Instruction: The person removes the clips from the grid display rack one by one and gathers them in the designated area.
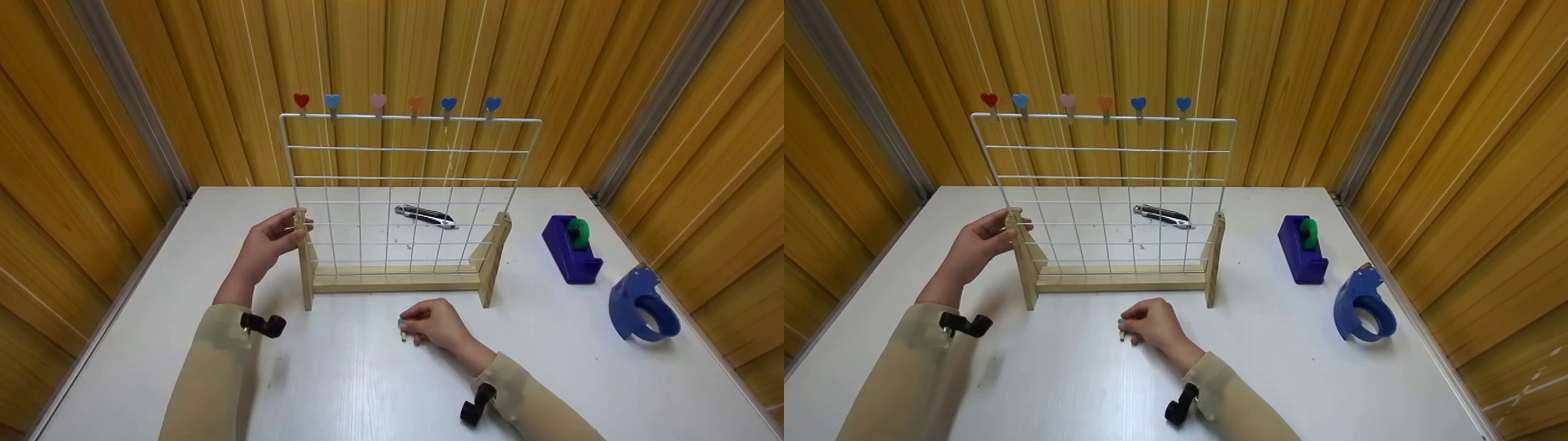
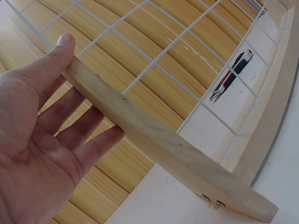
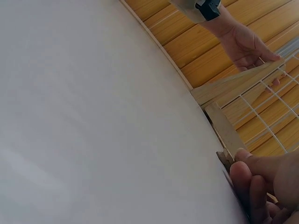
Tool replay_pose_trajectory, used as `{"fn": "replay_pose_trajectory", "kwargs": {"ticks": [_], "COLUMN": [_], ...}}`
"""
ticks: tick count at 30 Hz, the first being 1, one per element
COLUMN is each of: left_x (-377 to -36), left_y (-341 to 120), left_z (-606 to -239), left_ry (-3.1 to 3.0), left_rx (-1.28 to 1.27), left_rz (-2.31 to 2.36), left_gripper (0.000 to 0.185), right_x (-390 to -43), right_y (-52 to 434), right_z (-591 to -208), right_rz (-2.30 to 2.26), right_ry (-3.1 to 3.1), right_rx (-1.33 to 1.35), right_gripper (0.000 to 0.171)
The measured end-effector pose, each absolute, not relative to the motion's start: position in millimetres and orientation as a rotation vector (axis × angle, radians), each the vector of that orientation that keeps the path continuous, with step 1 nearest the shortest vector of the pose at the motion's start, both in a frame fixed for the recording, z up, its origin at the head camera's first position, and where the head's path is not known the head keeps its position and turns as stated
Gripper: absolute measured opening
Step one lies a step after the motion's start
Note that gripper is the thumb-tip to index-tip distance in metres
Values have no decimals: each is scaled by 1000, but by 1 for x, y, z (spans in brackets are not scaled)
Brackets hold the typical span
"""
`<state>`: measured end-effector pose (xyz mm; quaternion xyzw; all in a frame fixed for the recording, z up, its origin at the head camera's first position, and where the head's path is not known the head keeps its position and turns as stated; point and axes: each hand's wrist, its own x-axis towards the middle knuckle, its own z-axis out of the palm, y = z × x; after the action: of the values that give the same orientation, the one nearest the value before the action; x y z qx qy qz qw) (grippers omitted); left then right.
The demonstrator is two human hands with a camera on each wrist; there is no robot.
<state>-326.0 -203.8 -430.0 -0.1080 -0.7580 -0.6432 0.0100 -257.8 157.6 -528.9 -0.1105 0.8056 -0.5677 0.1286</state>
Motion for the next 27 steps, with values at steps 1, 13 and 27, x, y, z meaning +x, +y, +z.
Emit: {"fn": "replay_pose_trajectory", "kwargs": {"ticks": [1, 13, 27], "left_x": [-326, -325, -325], "left_y": [-204, -204, -204], "left_z": [-430, -430, -431], "left_ry": [-2366, -2370, -2365], "left_rx": [-335, -351, -365], "left_rz": [-2005, -1994, -1984], "left_gripper": [54, 58, 61], "right_x": [-258, -256, -248], "right_y": [158, 164, 198], "right_z": [-529, -518, -448], "right_rz": [-1654, -1652, -1598], "right_ry": [2340, 2332, 2509], "right_rx": [-317, -306, -480], "right_gripper": [18, 22, 33]}}
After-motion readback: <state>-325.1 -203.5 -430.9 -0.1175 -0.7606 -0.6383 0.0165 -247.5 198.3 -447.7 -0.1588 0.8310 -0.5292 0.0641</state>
